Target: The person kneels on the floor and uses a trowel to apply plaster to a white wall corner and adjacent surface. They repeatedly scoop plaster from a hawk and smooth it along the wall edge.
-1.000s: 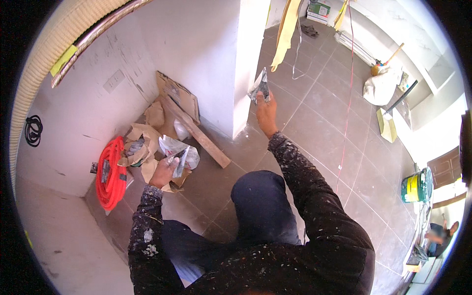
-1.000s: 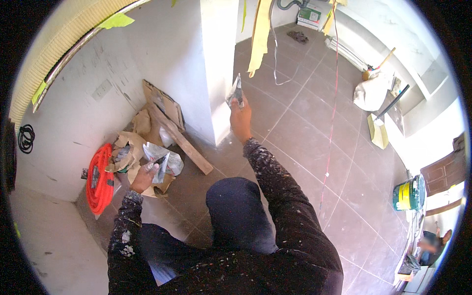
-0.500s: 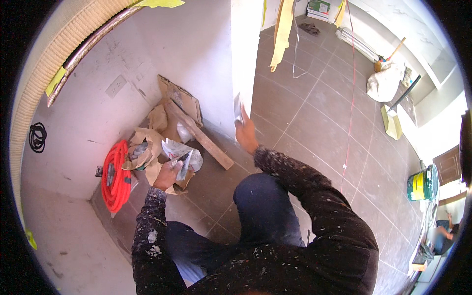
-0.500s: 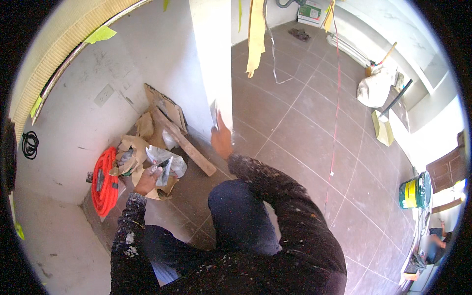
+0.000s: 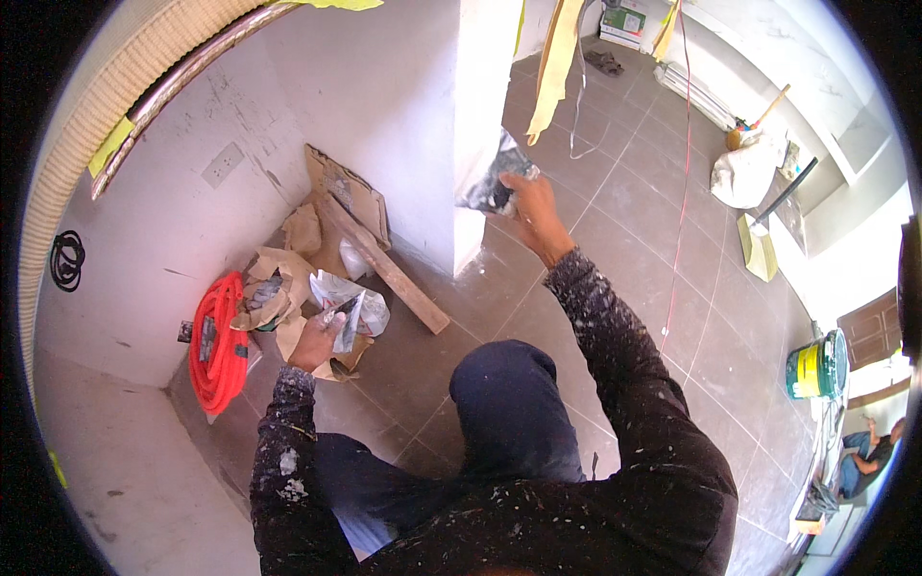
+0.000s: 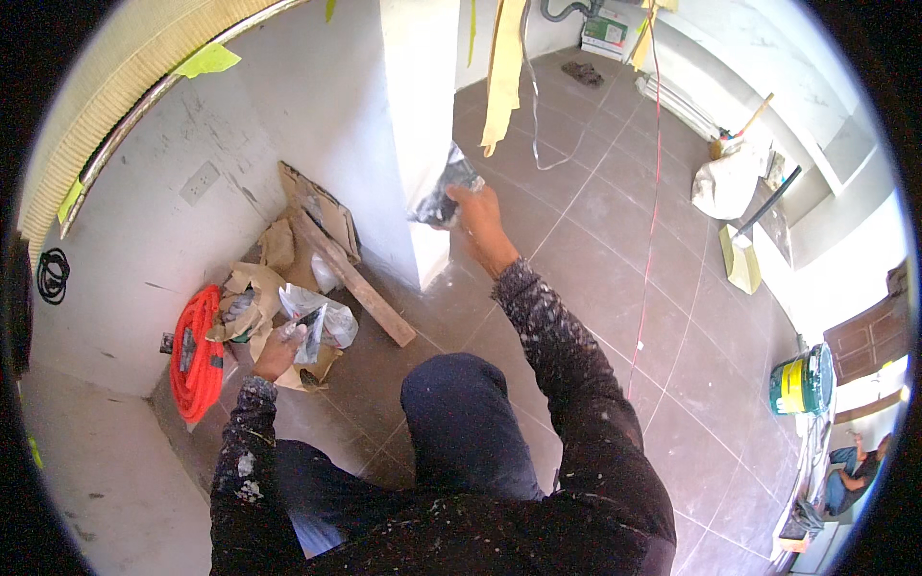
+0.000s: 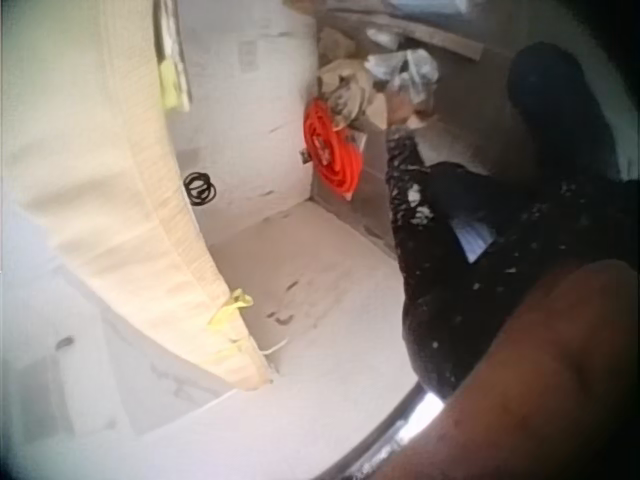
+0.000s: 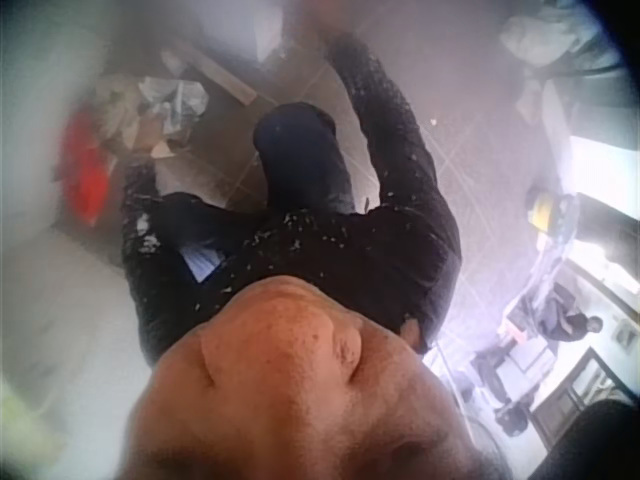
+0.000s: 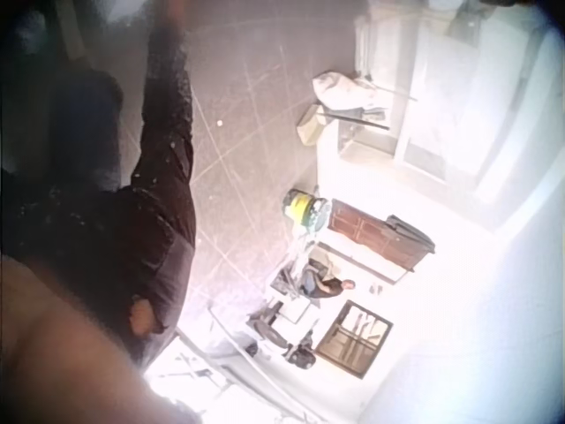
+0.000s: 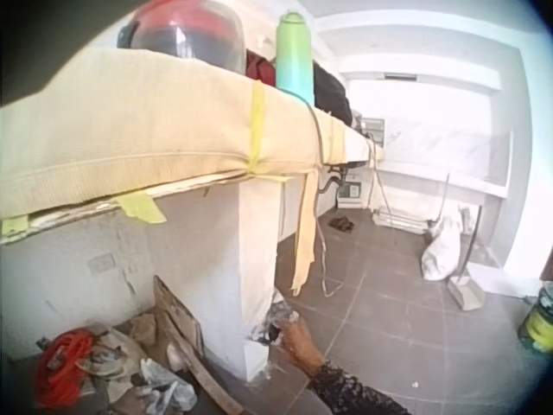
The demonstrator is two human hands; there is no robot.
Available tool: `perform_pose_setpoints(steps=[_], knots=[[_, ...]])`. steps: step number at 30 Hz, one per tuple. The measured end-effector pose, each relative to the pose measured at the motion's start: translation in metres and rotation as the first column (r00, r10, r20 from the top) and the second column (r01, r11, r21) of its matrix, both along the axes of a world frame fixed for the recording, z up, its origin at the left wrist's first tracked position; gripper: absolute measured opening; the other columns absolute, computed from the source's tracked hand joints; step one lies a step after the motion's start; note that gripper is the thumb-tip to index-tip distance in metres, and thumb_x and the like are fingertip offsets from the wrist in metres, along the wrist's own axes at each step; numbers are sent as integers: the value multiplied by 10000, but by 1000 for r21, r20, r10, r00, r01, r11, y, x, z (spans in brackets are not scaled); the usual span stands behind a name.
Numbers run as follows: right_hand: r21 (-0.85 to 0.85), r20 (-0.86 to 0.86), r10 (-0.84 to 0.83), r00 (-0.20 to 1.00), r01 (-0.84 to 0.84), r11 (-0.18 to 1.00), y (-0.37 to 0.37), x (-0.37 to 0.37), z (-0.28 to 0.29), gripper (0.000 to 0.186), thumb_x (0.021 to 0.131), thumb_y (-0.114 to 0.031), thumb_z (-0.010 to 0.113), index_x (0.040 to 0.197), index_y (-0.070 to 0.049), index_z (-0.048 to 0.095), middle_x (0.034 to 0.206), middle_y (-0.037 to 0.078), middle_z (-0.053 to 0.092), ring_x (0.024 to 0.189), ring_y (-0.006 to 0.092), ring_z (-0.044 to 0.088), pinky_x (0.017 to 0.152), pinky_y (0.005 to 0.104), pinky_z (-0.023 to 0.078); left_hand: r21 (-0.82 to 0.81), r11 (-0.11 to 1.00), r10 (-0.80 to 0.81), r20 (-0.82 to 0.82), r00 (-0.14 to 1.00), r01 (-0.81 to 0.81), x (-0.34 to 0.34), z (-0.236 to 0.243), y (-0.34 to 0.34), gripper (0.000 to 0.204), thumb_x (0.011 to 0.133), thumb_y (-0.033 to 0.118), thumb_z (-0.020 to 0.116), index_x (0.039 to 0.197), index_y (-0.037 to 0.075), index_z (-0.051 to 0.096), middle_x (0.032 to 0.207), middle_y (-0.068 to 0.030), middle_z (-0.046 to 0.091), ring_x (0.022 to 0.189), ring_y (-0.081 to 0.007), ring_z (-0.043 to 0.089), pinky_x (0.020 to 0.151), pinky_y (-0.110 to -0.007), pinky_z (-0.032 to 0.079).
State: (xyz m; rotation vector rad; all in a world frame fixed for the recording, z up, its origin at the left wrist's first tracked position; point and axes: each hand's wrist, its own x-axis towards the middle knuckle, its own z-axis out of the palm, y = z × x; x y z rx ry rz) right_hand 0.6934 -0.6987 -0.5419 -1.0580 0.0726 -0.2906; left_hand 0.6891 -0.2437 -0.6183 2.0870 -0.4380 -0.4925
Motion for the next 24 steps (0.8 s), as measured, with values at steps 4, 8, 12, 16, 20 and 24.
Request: perform_pose_setpoints(steps=[4,8,12,16,20,24], knots=[[-518,-203,-123,972,0,856,-10,4,-24,190,837,-87,551,792,81,627,715,158,617,652,253,635,580,406,528,-29,999,-44,38,998,45,1,-9,2,459,1015,375,543,1253,-10,617,1044,-64,683,935,-137,571,870,-315,474],[-881,43,-185,982,124,456,-8,50,-26,305,831,-133,549,606,70,583,667,208,590,648,335,619,609,471,487,9,998,-59,73,996,58,1,-10,5,450,1022,375,532,1248,-6,618,1040,-71,682,918,-146,572,865,-328,477],[-687,714,-271,646,720,-93,10,66,50,254,865,-93,508,702,73,610,648,210,569,751,390,596,755,468,467,0,999,-46,48,998,46,0,-3,5,441,1022,364,533,1241,-8,621,1045,-68,681,923,-142,571,874,-330,477],[-524,772,-295,562,827,204,-3,15,91,193,905,-102,538,931,77,606,762,150,597,792,278,601,713,405,471,7,998,-60,42,997,60,0,0,3,439,1022,358,533,1244,-12,617,1052,-62,679,942,-135,569,886,-327,474],[-413,0,-267,964,243,877,-21,-3,24,174,912,-121,581,1011,23,578,988,118,605,815,212,610,629,388,489,-57,995,-82,24,996,83,1,-4,0,433,1026,344,530,1264,-10,605,1064,-60,676,966,-133,567,905,-326,466],[145,-297,-16,955,62,987,-22,28,-51,230,910,-167,608,1046,14,571,1012,74,612,845,221,640,688,364,549,2,997,-80,84,993,80,0,-7,-1,418,1030,329,524,1269,-4,604,1060,-59,676,975,-137,567,917,-331,460]])
